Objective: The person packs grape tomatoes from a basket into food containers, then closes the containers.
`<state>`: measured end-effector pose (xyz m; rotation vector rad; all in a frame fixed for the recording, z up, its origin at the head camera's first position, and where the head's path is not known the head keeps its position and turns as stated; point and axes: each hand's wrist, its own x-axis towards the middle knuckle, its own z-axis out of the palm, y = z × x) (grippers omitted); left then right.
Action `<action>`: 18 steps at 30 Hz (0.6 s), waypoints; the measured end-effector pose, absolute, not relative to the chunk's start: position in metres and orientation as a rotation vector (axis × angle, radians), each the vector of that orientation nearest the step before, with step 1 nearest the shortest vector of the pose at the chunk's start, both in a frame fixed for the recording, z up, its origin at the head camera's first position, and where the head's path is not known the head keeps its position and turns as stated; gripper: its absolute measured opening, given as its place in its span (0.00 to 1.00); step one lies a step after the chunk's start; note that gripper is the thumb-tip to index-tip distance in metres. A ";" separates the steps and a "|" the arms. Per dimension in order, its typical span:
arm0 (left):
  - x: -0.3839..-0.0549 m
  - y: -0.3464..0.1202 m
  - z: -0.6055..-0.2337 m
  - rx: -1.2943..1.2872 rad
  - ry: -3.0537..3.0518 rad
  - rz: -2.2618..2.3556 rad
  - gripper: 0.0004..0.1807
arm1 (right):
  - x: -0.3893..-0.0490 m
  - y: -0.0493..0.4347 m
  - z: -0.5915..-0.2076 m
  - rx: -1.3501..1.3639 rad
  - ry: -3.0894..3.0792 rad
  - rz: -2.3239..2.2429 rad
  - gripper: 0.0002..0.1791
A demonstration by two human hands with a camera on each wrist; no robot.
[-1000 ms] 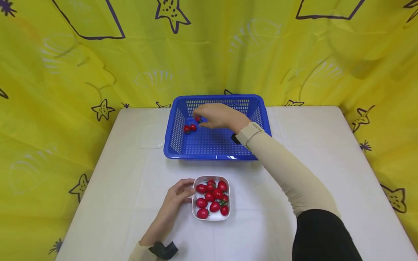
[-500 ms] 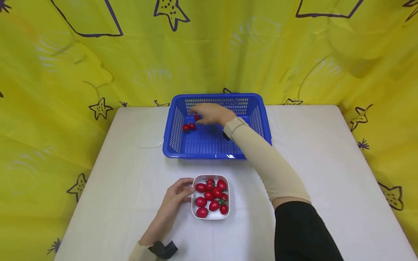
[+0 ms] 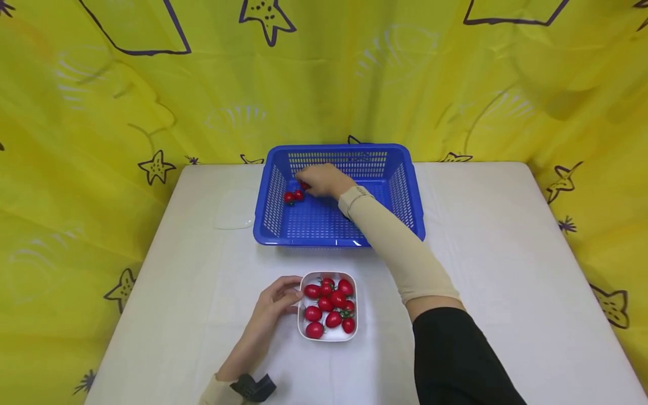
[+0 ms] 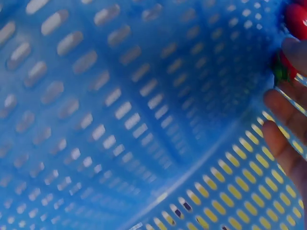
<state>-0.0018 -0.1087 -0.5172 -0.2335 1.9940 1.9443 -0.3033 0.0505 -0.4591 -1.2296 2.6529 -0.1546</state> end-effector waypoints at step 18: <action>-0.002 -0.109 -0.517 -0.237 1.999 1.934 0.23 | -0.301 0.056 -0.456 -1.296 2.673 -0.153 0.12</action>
